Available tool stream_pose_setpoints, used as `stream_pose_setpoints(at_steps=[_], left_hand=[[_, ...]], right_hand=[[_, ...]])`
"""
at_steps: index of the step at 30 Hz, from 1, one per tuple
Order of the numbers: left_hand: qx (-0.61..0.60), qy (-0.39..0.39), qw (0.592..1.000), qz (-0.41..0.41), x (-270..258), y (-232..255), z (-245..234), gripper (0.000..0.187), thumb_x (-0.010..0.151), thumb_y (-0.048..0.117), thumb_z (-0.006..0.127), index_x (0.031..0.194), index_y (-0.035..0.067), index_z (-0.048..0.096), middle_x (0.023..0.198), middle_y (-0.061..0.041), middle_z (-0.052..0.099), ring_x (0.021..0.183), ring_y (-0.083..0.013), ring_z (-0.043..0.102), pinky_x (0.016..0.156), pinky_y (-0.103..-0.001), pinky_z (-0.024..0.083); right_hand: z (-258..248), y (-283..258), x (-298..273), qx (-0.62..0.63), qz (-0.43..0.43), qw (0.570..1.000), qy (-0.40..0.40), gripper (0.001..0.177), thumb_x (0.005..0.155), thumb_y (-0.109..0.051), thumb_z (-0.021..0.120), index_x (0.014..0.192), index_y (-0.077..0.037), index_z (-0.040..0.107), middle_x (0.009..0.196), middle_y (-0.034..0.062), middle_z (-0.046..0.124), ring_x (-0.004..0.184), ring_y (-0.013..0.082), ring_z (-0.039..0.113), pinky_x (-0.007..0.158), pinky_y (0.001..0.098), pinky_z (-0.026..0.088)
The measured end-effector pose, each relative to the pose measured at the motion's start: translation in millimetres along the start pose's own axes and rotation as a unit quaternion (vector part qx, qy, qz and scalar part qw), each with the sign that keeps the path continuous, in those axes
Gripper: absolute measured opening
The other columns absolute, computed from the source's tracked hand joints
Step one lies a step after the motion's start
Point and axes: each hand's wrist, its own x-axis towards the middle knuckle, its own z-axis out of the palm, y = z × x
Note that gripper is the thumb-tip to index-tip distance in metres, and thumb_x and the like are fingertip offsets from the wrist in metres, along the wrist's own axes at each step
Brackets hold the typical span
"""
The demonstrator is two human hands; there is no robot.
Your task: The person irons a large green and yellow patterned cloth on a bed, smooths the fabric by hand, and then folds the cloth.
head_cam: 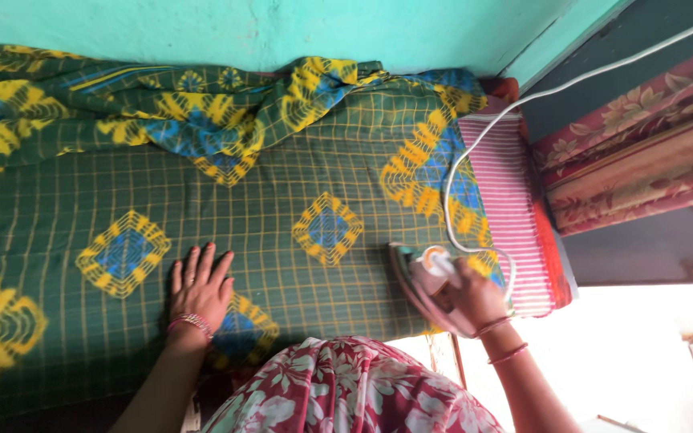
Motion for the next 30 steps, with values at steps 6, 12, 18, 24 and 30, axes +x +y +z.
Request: stream_pose_setpoints(at_steps=[6, 12, 18, 24, 30], left_hand=[[-0.014, 0.03, 0.999, -0.016, 0, -2, 7, 0.056, 0.097, 0.046, 0.045, 0.152, 0.034, 0.044, 0.168, -0.002, 0.029, 0.156, -0.0262, 0.023, 0.127, -0.051, 0.013], [-0.018, 0.052, 0.998, -0.022, -4, -4, 9, 0.055, 0.098, 0.044, 0.046, 0.152, 0.033, 0.046, 0.168, -0.002, 0.031, 0.155, -0.0284, 0.026, 0.127, -0.052, 0.017], [-0.006, 0.071, 0.997, -0.021, -3, -4, 10, 0.054, 0.096, 0.043, 0.048, 0.149, 0.031, 0.05, 0.166, -0.003, 0.036, 0.155, -0.029, 0.031, 0.128, -0.053, 0.021], [-0.001, 0.062, 0.998, -0.029, -4, -1, 6, 0.054, 0.096, 0.042, 0.049, 0.149, 0.032, 0.049, 0.167, -0.003, 0.036, 0.155, -0.0286, 0.031, 0.129, -0.052, 0.021], [0.006, 0.052, 0.998, -0.033, -4, -1, 5, 0.054, 0.096, 0.042, 0.05, 0.149, 0.032, 0.051, 0.166, -0.003, 0.037, 0.155, -0.0279, 0.031, 0.128, -0.051, 0.02]], right_hand=[[-10, 82, 101, -0.018, 0.075, 0.997, 0.013, 0.04, 0.09, -0.023, 0.061, 0.129, -0.019, 0.06, 0.092, 0.0254, 0.074, 0.086, 0.0478, 0.072, 0.077, 0.0576, 0.057], [-23, 126, 230, -0.026, 0.087, 0.993, 0.079, 0.047, 0.089, -0.018, 0.062, 0.133, -0.003, 0.055, 0.097, 0.0336, 0.071, 0.09, 0.0526, 0.069, 0.081, 0.0589, 0.055], [-21, 165, 345, 0.072, 0.11, 0.982, 0.139, 0.044, 0.083, -0.015, 0.071, 0.125, -0.003, 0.065, 0.112, 0.0338, 0.067, 0.105, 0.0506, 0.065, 0.089, 0.0556, 0.052], [-15, 194, 415, 0.138, 0.12, 0.98, 0.077, 0.048, 0.075, -0.014, 0.081, 0.119, -0.001, 0.065, 0.105, 0.0262, 0.073, 0.095, 0.0414, 0.073, 0.082, 0.0493, 0.057], [-24, 168, 361, 0.345, 0.198, 0.909, 0.12, 0.036, 0.088, -0.015, 0.083, 0.116, -0.003, 0.062, 0.089, 0.0148, 0.066, 0.068, 0.0237, 0.061, 0.058, 0.0402, 0.047]])
